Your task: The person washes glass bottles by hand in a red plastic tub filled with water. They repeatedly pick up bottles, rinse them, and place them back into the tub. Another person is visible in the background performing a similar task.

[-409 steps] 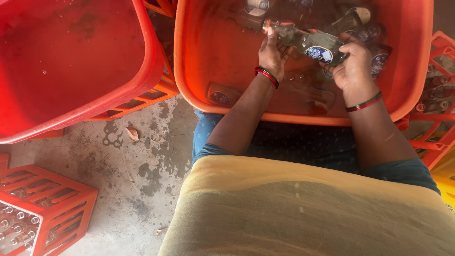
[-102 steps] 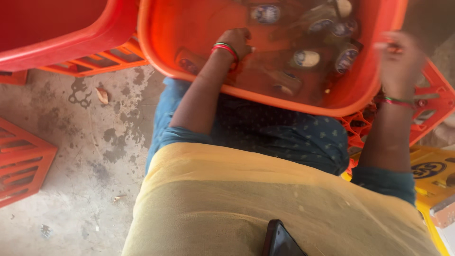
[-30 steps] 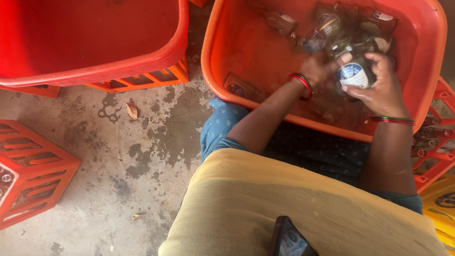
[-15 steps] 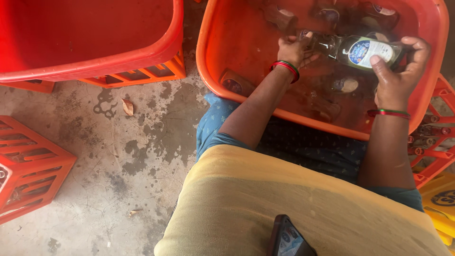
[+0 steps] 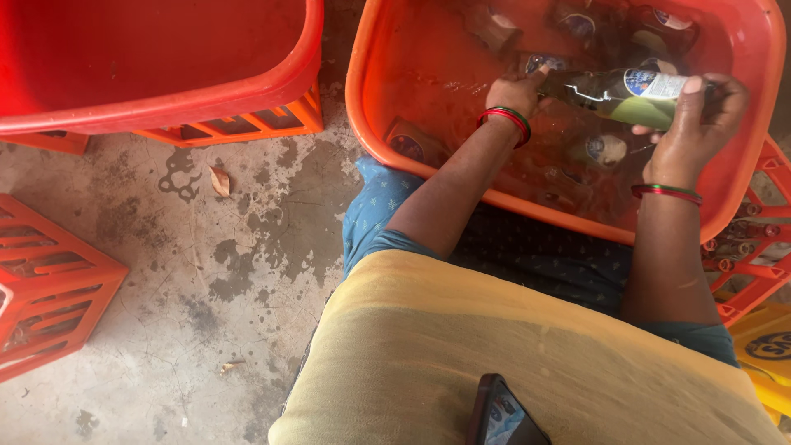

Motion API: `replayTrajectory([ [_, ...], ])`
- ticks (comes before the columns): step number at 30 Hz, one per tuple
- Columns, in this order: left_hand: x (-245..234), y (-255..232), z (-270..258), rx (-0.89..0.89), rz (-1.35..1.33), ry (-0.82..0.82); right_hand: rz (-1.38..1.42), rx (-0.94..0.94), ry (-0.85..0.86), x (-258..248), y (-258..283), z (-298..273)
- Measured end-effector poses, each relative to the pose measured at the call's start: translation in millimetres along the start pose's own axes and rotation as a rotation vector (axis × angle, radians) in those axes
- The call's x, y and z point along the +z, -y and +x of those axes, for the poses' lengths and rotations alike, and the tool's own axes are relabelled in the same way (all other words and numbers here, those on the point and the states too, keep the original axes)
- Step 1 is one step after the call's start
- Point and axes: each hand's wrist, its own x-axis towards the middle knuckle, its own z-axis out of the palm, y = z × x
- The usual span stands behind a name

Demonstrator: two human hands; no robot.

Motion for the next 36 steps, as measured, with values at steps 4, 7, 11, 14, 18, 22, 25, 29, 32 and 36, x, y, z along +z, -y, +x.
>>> replayTrajectory([
  [4,1.6,-2.1,4.3,-0.163,-0.286,0.008,-0.084,-0.116,0.076,0.9,8.6,-6.4],
  [7,1.0,-8.8,1.0,-0.212,-0.293,-0.057,-0.066,-0.114,0.037,0.8,8.3,-6.0],
  [11,1.7,-9.3,-3.6,-0.204,-0.277,0.003,-0.055,-0.046,-0.032,-1.5,4.2,-2.1],
  [14,1.1,-6.5,-5.2,-0.193,-0.281,0.076,-0.038,-0.097,0.03,-3.0,1.6,-2.2],
  [18,2.7,-10.9,-11.8,-0.146,-0.206,0.029,-0.001,-0.019,0.003,-3.7,0.9,-1.4],
  [22,2.7,-24.3,-24.1,-0.037,-0.049,-0.149,0.067,0.21,-0.175,6.3,1.4,1.7],
  [25,9.9,-25.0,-26.2,-0.069,-0.119,-0.159,0.013,0.098,-0.147,9.5,8.9,-0.3],
  [29,12.8,-3.1,-11.0,-0.258,-0.222,-0.151,-0.183,-0.192,0.011,10.6,25.0,-12.7],
  [32,18.1,19.7,8.4,-0.259,-0.352,0.0,-0.303,-0.333,0.039,7.1,38.3,-18.9],
  [36,15.0,35.0,24.4,-0.269,-0.385,0.139,-0.359,-0.397,0.067,12.9,42.9,-20.6],
])
